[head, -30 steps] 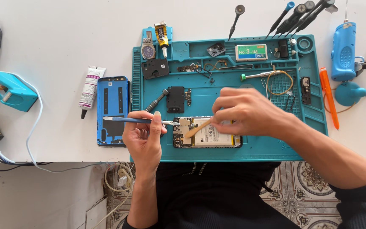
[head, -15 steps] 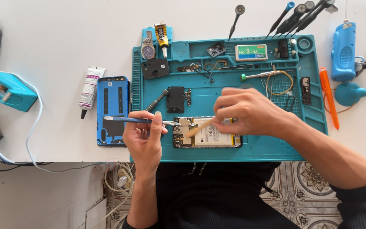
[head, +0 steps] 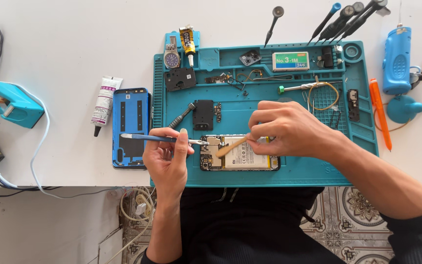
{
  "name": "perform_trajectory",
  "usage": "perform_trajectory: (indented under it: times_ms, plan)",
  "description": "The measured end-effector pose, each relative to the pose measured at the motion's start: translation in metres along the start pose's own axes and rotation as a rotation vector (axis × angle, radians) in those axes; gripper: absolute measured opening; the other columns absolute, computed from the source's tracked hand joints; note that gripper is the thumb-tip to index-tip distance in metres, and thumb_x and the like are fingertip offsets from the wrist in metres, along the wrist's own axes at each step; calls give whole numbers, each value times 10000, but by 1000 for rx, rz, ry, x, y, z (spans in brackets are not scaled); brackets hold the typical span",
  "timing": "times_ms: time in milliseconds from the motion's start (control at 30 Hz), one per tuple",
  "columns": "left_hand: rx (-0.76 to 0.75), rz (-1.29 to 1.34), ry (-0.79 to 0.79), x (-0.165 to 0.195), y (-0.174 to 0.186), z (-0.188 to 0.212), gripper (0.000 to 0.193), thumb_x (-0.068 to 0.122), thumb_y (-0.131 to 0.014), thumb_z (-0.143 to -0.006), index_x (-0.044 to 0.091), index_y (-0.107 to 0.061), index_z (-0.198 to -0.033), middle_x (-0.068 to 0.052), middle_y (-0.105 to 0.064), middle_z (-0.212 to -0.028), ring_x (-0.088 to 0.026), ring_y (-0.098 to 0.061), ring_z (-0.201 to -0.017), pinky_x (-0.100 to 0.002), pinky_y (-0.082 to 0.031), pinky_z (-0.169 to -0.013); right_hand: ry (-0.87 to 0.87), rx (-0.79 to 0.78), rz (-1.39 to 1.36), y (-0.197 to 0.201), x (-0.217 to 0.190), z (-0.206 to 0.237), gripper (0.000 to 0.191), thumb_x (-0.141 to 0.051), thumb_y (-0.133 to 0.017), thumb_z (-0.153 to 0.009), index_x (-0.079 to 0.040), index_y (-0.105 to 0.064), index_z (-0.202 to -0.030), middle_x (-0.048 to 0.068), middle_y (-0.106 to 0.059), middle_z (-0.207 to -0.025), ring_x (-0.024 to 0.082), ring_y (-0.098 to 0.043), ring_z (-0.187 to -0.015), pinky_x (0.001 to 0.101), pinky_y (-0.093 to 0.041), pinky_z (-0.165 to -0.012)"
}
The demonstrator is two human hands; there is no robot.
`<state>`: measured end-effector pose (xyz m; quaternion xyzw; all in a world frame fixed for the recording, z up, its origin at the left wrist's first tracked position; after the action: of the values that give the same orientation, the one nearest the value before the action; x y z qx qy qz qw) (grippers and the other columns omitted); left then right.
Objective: The person works on a disassembled smartphone on a teal repair mat, using a toothbrush to brush the internal components and a spudger tool to pry and adjust parts around the battery. They reposition the phone body, lift small components with tweezers, and continue prying along the edge of the assembly.
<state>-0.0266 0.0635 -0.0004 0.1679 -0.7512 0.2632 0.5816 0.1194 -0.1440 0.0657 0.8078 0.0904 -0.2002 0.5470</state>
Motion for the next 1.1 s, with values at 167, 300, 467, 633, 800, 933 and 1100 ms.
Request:
perform_trajectory:
  times_ms: [167,300,467,633,800,933,1100]
  plan:
    - [0,-25,4,1,1,0,90,68,-681,-1025,51,-594,-1040,-3,-646,-744,-49,-632,-682,-190,-470,-625,-26,109,-85,2,2,0,70,-162,-824,-807,-131,-763,-792,-27,-711,-844,125,-604,-767,300,-506,-567]
    - [3,2,2,0,3,1,91,70,-679,-1027,56,-590,-1040,-3,-645,-750,-47,-629,-683,-189,-472,-623,-82,49,-12,-3,7,0,74,-172,-821,-800,-135,-761,-775,-28,-722,-841,128,-618,-772,302,-517,-555]
    - [3,17,-12,-2,4,0,102,76,-681,-1024,54,-584,-1045,-3,-644,-767,-44,-632,-691,-191,-482,-633,-65,26,40,-7,7,0,100,-199,-827,-791,-143,-753,-752,-26,-724,-836,127,-613,-758,300,-519,-540]
    - [-1,-9,8,-2,2,1,100,82,-683,-1024,49,-589,-1034,-6,-641,-783,-42,-629,-691,-195,-490,-628,-77,21,45,-5,5,1,121,-207,-822,-776,-141,-734,-723,-39,-723,-830,133,-597,-745,302,-515,-537]
    - [-7,-2,14,-1,1,3,94,53,-671,-1028,50,-584,-1062,-8,-640,-756,-48,-628,-696,-193,-481,-648,-116,-20,35,-2,4,3,148,-185,-818,-786,-123,-722,-691,-24,-717,-799,138,-605,-730,309,-498,-522]
    - [-33,17,7,1,-1,4,100,35,-663,-1019,56,-569,-1044,-3,-626,-770,-52,-637,-694,-197,-485,-634,-156,42,-56,4,5,1,91,-174,-797,-799,-110,-739,-770,-11,-711,-804,134,-642,-774,299,-530,-588]
    - [-80,-40,-7,2,-1,5,95,47,-664,-1009,56,-575,-1039,-8,-643,-779,-43,-638,-710,-188,-458,-623,-254,112,-30,8,5,1,95,-139,-757,-883,-61,-741,-934,27,-699,-884,193,-657,-848,331,-549,-682]
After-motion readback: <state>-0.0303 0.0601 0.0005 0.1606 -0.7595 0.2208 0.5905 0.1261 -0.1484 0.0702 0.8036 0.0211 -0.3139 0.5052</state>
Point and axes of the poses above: each hand's wrist, its own z-axis away from the middle knuckle, its own y-axis out of the back of the hand, x = y × z, the point moved 3 cm from there along -z, towards the middle knuckle
